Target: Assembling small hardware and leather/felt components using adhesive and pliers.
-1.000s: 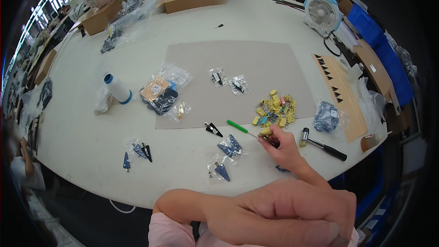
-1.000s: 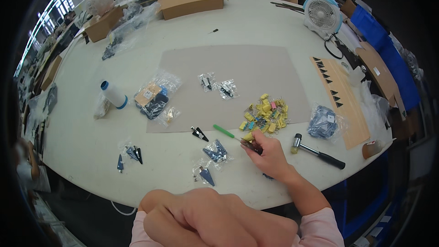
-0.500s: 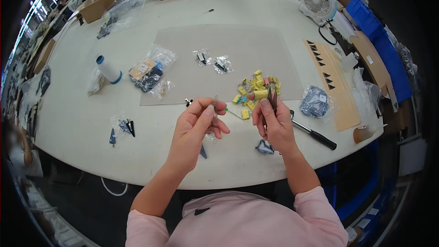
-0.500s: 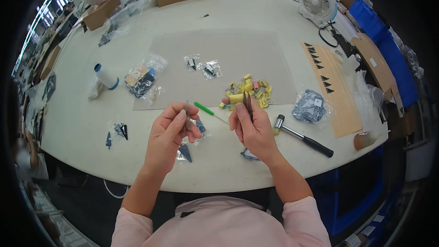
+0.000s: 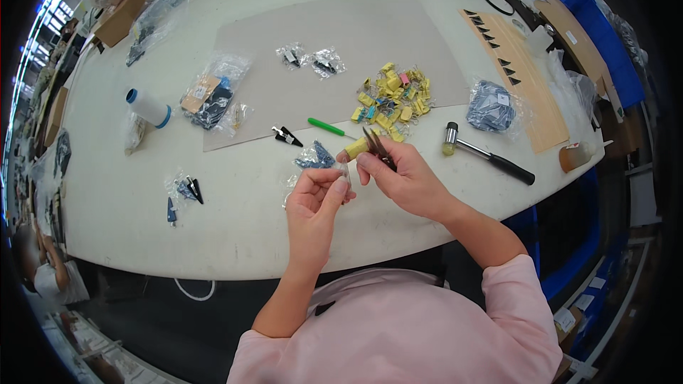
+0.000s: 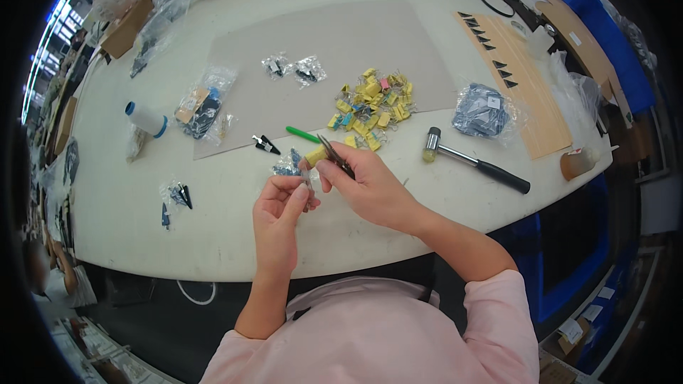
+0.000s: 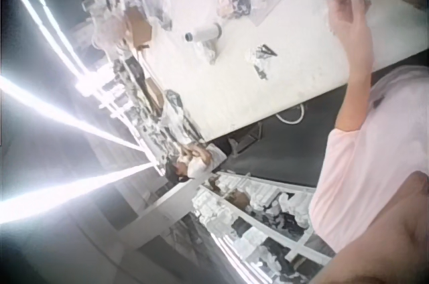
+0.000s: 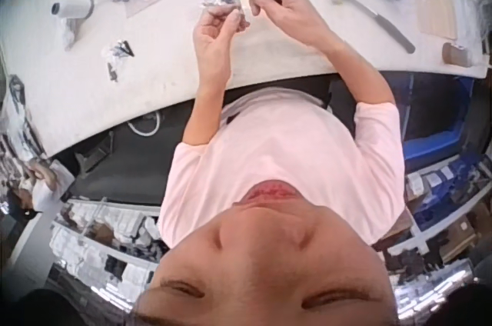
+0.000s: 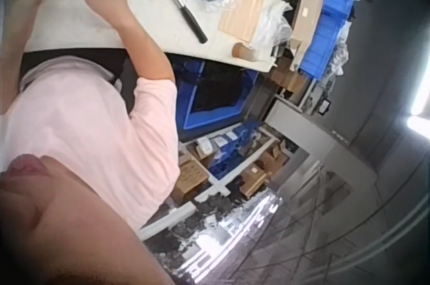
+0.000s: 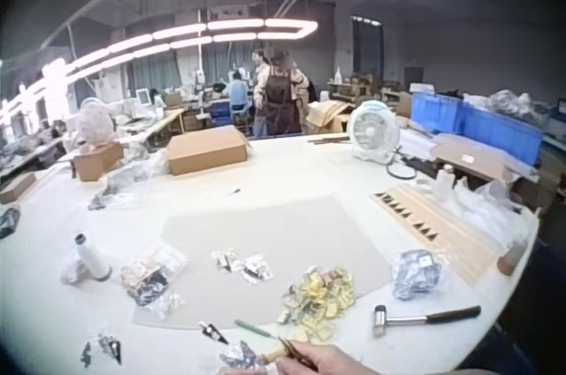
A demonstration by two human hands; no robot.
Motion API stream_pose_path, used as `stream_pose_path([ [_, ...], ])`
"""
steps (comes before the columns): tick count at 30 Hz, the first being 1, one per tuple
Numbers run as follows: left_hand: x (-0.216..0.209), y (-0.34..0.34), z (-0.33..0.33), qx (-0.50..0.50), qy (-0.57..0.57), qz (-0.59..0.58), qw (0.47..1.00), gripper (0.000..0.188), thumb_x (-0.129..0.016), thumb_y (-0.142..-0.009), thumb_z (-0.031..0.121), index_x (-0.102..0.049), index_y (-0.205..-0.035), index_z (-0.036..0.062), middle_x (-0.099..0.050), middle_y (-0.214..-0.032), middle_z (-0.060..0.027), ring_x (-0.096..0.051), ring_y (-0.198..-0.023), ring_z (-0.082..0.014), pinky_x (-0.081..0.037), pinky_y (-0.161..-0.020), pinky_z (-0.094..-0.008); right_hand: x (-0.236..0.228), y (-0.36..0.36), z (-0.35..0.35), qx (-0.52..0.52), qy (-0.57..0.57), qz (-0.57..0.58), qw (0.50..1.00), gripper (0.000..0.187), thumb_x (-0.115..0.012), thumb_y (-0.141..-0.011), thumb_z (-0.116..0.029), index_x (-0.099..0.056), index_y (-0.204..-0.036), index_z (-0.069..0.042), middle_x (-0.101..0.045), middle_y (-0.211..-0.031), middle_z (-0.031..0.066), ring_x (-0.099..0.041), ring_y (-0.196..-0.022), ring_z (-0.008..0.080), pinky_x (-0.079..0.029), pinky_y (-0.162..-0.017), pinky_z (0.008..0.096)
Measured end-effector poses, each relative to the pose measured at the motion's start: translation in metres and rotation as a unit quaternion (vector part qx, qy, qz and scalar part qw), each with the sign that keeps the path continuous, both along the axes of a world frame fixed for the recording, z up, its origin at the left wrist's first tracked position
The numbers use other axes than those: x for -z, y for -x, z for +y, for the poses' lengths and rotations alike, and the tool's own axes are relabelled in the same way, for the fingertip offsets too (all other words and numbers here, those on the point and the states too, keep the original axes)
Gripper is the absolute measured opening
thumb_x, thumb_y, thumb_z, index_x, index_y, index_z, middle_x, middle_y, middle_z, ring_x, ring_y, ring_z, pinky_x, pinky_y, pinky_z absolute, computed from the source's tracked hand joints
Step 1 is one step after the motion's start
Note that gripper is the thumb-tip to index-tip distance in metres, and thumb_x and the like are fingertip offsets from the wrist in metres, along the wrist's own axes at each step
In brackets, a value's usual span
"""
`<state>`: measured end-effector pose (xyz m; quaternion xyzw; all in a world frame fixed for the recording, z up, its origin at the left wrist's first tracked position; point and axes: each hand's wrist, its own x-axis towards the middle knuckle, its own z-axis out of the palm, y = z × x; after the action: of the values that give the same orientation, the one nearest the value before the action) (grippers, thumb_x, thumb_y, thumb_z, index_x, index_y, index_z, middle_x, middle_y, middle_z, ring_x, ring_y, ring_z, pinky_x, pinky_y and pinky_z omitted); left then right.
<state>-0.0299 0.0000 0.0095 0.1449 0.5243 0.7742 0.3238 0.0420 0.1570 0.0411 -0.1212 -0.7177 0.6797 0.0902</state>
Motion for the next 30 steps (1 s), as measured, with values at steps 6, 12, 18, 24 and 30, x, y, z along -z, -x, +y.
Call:
stream_pose_path([
  [6,0.003,-0.011,-0.005,-0.020,0.040,0.036,0.998,0.009,-0.063,-0.090,0.004,-0.058,-0.097,0.0006,-0.063,-0.084,-0.0045,-0.060,-0.074,-0.0108,-0.048,-0.070,-0.0245,0.003,0.000,-0.005,-0.012,0.007,-0.002,1.000,0.022,-0.066,-0.090,-0.022,-0.063,-0.091,0.000,-0.053,-0.068,-0.0027,-0.043,-0.064,0.0041,-0.035,-0.055,0.0234],
  [12,0.008,-0.009,-0.010,-0.011,0.062,0.122,0.991,0.008,-0.068,-0.087,0.002,-0.061,-0.089,0.0000,-0.062,-0.080,-0.0014,-0.056,-0.067,-0.0058,-0.045,-0.061,-0.0207,0.000,-0.014,0.000,-0.027,-0.044,-0.038,0.998,0.024,-0.069,-0.088,-0.025,-0.063,-0.088,-0.002,-0.047,-0.064,-0.0047,-0.037,-0.059,0.0041,-0.030,-0.051,0.0247],
  [18,-0.009,-0.001,-0.022,0.017,0.203,0.296,0.933,0.005,-0.070,-0.083,0.001,-0.065,-0.083,0.0014,-0.061,-0.075,0.0018,-0.047,-0.061,-0.0034,-0.035,-0.053,-0.0198,0.006,-0.020,-0.001,-0.061,-0.179,-0.031,0.981,0.020,-0.067,-0.083,-0.021,-0.063,-0.088,-0.002,-0.064,-0.072,0.0090,-0.055,-0.060,0.0187,-0.044,-0.057,0.0314],
  [24,-0.008,0.001,-0.021,0.013,0.188,0.485,0.854,0.009,-0.071,-0.078,-0.002,-0.066,-0.085,0.0017,-0.057,-0.071,-0.0050,-0.049,-0.056,-0.0116,-0.038,-0.051,-0.0260,0.018,-0.020,-0.004,-0.061,-0.258,-0.012,0.964,0.017,-0.066,-0.079,-0.015,-0.061,-0.087,0.000,-0.064,-0.073,0.0121,-0.061,-0.065,0.0261,-0.048,-0.061,0.0346],
  [30,-0.010,0.001,-0.019,-0.004,0.192,0.566,0.802,0.013,-0.070,-0.077,-0.002,-0.062,-0.085,0.0045,-0.055,-0.072,-0.0078,-0.053,-0.065,-0.0243,-0.043,-0.060,-0.0352,0.018,-0.018,-0.007,-0.030,-0.223,-0.025,0.974,0.018,-0.067,-0.081,-0.015,-0.061,-0.088,0.000,-0.062,-0.070,0.0074,-0.055,-0.059,0.0156,-0.045,-0.057,0.0298],
])
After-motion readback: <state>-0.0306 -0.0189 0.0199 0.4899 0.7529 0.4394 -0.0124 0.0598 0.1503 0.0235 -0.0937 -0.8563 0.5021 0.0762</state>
